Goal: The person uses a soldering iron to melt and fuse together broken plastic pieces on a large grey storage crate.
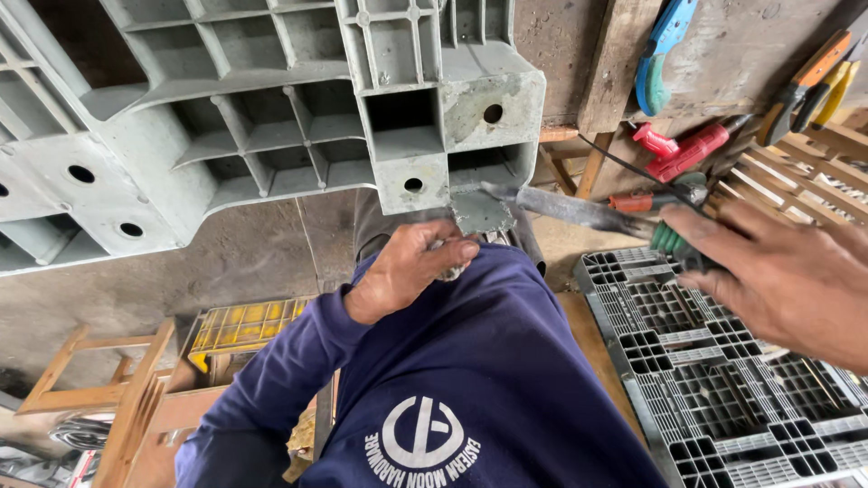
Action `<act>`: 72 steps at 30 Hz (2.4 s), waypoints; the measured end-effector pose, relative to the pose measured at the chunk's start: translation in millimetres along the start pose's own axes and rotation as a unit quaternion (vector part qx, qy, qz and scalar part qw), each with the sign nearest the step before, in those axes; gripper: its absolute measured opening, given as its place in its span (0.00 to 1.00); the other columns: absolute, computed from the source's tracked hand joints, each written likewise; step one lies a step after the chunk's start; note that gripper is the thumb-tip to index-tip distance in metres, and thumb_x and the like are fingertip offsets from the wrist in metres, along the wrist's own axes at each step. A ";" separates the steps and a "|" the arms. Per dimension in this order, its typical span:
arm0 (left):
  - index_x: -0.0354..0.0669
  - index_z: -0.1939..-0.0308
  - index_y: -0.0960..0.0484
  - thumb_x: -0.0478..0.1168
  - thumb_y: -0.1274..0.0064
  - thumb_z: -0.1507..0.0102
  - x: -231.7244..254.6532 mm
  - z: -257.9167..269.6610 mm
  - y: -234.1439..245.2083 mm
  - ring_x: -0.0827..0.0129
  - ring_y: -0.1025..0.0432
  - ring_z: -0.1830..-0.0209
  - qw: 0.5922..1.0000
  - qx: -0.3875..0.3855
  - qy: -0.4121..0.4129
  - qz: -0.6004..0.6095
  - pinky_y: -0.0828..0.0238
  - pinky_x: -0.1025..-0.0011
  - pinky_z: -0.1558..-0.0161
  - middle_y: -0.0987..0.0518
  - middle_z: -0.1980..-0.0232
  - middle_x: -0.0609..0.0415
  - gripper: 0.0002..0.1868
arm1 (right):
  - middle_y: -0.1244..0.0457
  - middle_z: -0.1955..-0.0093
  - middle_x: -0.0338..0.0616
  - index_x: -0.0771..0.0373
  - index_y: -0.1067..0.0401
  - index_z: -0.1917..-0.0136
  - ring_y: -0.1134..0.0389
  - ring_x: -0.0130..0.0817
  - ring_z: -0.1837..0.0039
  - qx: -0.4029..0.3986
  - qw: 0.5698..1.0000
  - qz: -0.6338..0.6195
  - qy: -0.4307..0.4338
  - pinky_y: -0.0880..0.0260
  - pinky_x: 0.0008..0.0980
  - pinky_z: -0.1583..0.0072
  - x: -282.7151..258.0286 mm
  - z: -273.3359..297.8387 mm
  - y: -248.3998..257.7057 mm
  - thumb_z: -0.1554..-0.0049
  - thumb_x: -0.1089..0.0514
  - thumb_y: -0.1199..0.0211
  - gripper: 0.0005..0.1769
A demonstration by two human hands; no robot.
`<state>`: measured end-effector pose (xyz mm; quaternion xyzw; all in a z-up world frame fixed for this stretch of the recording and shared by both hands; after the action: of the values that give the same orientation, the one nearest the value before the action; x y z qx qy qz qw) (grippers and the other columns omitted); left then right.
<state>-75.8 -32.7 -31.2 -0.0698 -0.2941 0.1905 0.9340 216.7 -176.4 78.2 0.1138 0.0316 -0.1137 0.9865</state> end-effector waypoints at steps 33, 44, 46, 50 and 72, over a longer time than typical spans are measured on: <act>0.31 0.47 0.18 0.43 0.40 0.35 -8.4 -10.3 -33.4 0.81 0.30 0.71 0.905 -0.002 -0.026 0.425 0.35 0.83 0.72 0.14 0.51 0.50 0.19 | 0.38 0.45 0.48 0.64 0.49 0.19 0.28 0.32 0.60 -0.083 0.945 0.305 0.083 0.25 0.31 0.62 -63.7 -16.1 127.2 0.52 0.49 0.37 0.51; 0.32 0.48 0.16 0.45 0.41 0.35 -8.5 0.6 -39.9 0.81 0.31 0.71 0.907 0.038 -0.045 0.418 0.37 0.82 0.72 0.16 0.55 0.55 0.19 | 0.36 0.40 0.51 0.66 0.47 0.21 0.26 0.30 0.61 -0.074 0.917 0.376 0.113 0.24 0.29 0.63 -52.5 -20.1 124.4 0.46 0.58 0.43 0.41; 0.32 0.50 0.16 0.45 0.41 0.35 -3.7 -2.5 -38.3 0.81 0.31 0.71 0.899 0.066 -0.061 0.430 0.36 0.82 0.71 0.15 0.55 0.55 0.18 | 0.36 0.42 0.64 0.70 0.46 0.21 0.25 0.33 0.63 -0.045 0.901 0.399 0.168 0.22 0.30 0.64 -54.4 -21.6 133.1 0.45 0.62 0.44 0.40; 0.32 0.52 0.16 0.45 0.42 0.34 -7.2 -0.2 -57.5 0.80 0.31 0.71 0.866 0.135 -0.079 0.475 0.36 0.81 0.71 0.16 0.57 0.54 0.17 | 0.36 0.43 0.57 0.68 0.42 0.27 0.24 0.35 0.55 -0.072 0.909 0.385 0.143 0.20 0.30 0.58 -51.7 -23.7 147.9 0.39 0.55 0.47 0.29; 0.35 0.60 0.17 0.50 0.44 0.34 -6.0 -2.6 -80.4 0.81 0.32 0.72 0.828 0.320 -0.169 0.428 0.39 0.82 0.73 0.16 0.61 0.54 0.18 | 0.30 0.56 0.44 0.53 0.27 0.44 0.25 0.42 0.49 0.032 0.898 0.416 0.140 0.23 0.41 0.50 -66.4 -13.3 171.7 0.44 0.39 0.34 0.21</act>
<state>-53.6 -108.9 -17.0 0.1472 -0.3103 0.6633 0.6648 191.5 3.9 108.4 0.1624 0.1154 0.3230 0.9252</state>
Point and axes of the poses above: each hand's wrist, its own z-axis away from the middle knuckle, its own y-axis out of the back of the hand, x = y × z, the point moved 6 cm from there along -z, towards the middle knuckle
